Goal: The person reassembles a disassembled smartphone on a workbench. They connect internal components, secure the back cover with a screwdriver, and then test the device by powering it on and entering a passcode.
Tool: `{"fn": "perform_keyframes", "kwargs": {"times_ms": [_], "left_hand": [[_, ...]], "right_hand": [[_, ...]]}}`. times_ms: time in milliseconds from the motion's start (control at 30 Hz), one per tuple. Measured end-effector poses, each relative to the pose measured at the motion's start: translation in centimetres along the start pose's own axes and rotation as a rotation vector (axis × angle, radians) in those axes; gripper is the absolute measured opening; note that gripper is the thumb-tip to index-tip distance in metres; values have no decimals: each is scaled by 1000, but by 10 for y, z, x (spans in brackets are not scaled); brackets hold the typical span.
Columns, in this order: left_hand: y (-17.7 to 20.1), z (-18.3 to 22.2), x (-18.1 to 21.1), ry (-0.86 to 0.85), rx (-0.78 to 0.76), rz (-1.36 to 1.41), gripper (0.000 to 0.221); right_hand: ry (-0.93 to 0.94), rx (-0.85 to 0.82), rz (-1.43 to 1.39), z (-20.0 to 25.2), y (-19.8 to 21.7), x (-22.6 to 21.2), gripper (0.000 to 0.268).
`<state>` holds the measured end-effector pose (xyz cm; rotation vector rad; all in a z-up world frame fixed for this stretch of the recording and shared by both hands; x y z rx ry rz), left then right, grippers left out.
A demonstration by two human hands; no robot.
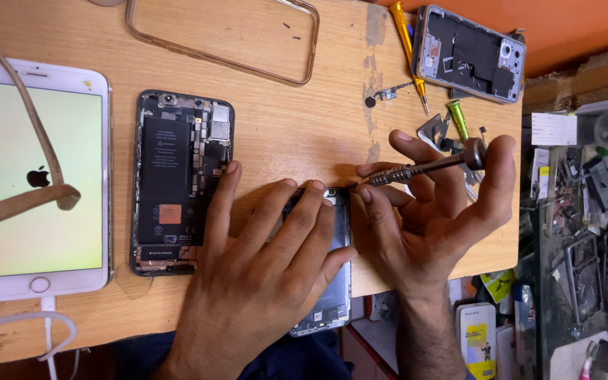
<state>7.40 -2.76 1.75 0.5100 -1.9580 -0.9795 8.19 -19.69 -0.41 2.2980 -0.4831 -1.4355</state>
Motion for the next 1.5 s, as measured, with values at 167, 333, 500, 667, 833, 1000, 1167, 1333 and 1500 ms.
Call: {"fn": "perform_keyframes", "kwargs": {"times_ms": [167,333,500,667,833,1000,1167,1333,1500], "left_hand": [[-1,0,1,-7,-8,-3,46],[-2,1,1,-7,-17,11,46],[-4,1,0,-2,-26,29,44],[-2,1,1,-14,-10,15,44],[-3,0,1,-23,-14,-9,43],[-2,1,1,-9,8,-15,42],[-3,2,3,-16,17,-31,42],[-1,3,3,-19,7,-40,41],[3,1,4,-21,29,-45,43]], "right_hand": [[3,-34,-15,-2,-3,-3,100],[67,-85,60,-5,-10,-12,96],[113,-157,-2,-8,-15,-19,96],[174,-141,-3,-8,-12,-21,89],[193,-76,107,-12,-4,-24,86],[182,-178,74,-21,0,-28,72],[259,-92,149,-27,5,-28,73],[325,-134,185,-31,3,-40,70],[291,-159,140,-39,2,-41,63]]}}
Point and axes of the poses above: each hand's wrist, its own z-axis away from the middle knuckle, its own y-axis out of the back of the hand, x = y × z, the point moved 8 cm from there along -z, towards the middle knuckle, and after that the axes turned 6 degrees about -x, right-handed, at the moved point
